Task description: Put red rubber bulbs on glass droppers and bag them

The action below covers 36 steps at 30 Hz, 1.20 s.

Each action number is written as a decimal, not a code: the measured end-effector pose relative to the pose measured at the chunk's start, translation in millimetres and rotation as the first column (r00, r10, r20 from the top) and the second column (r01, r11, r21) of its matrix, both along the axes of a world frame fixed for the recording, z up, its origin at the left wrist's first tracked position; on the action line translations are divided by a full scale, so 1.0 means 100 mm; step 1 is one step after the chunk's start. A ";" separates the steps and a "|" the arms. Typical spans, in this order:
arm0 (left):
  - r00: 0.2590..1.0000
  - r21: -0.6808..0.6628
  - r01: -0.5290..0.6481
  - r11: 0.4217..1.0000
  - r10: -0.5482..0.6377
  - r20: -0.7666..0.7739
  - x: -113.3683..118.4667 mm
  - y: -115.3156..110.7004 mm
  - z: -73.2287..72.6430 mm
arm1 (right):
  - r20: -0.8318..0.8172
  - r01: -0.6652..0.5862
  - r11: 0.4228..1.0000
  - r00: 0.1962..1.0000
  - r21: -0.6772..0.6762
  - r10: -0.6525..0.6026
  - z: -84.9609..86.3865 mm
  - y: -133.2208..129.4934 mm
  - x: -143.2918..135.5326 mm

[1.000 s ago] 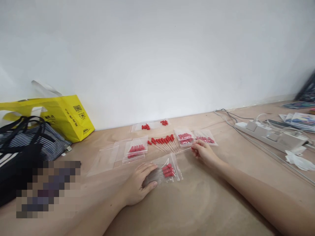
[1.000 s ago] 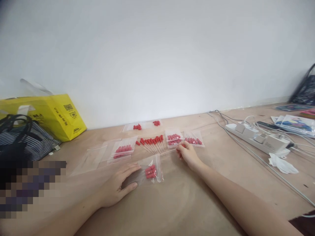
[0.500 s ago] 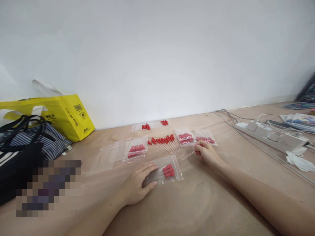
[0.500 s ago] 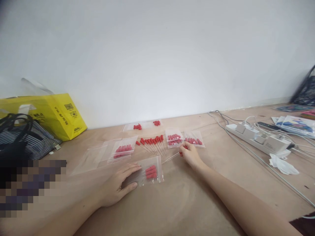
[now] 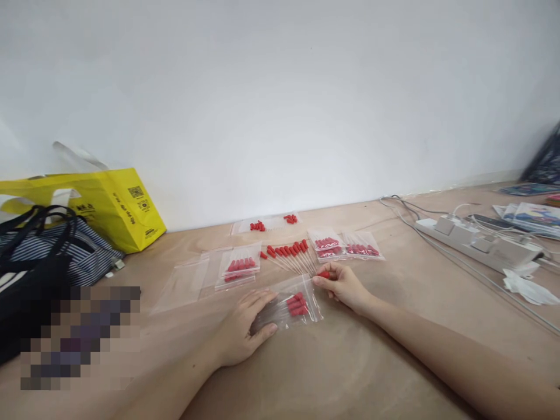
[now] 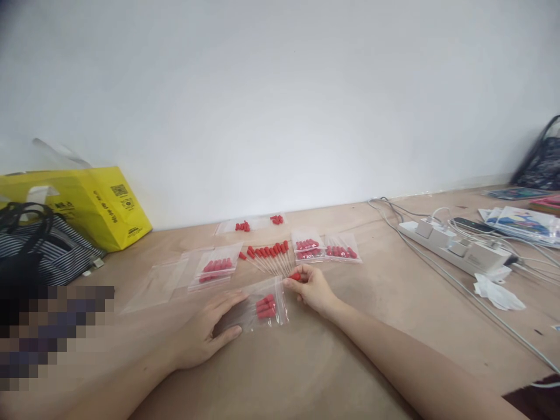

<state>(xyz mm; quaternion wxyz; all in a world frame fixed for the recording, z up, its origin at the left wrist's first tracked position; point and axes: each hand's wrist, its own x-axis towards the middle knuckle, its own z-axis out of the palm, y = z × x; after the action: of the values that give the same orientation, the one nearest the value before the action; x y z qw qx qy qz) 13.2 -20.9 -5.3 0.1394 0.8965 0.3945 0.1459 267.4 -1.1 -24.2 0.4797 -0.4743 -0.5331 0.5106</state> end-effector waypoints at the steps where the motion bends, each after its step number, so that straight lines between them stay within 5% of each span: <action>1: 1.000 -0.002 0.004 1.000 -0.004 0.005 0.00 0.00 0.00 | -0.004 -0.058 0.998 0.998 0.000 0.058 0.01 0.00 -0.01; 6: 0.999 0.004 0.023 1.000 -0.023 0.031 0.02 -0.02 0.02 | 0.034 -0.310 0.949 0.949 -0.058 0.312 0.07 0.00 -0.01; 13: 0.999 0.011 0.024 1.000 -0.025 0.040 0.03 -0.01 0.03 | 0.111 -0.388 0.921 0.914 -0.040 0.390 0.00 0.13 -0.06; 24: 0.998 -0.004 0.009 1.000 -0.008 0.056 0.04 -0.04 0.05 | 0.192 -0.430 0.903 0.884 -0.025 0.426 0.07 0.11 -0.15; 30: 0.999 -0.014 0.012 1.000 -0.012 0.046 0.02 -0.02 0.02 | 0.161 -0.208 0.978 0.965 -0.022 0.209 -0.08 0.16 -0.21; 36: 1.000 0.029 0.005 1.000 -0.006 0.022 -0.02 0.01 -0.05 | 0.430 -0.250 0.964 0.883 0.091 0.188 -0.11 0.22 -0.13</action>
<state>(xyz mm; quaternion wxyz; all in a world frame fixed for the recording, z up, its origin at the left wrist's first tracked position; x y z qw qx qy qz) 11.1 -19.9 -10.0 0.1312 0.8978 0.3884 0.1610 253.9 20.8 -34.9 0.3266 -0.4732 -0.7089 0.4085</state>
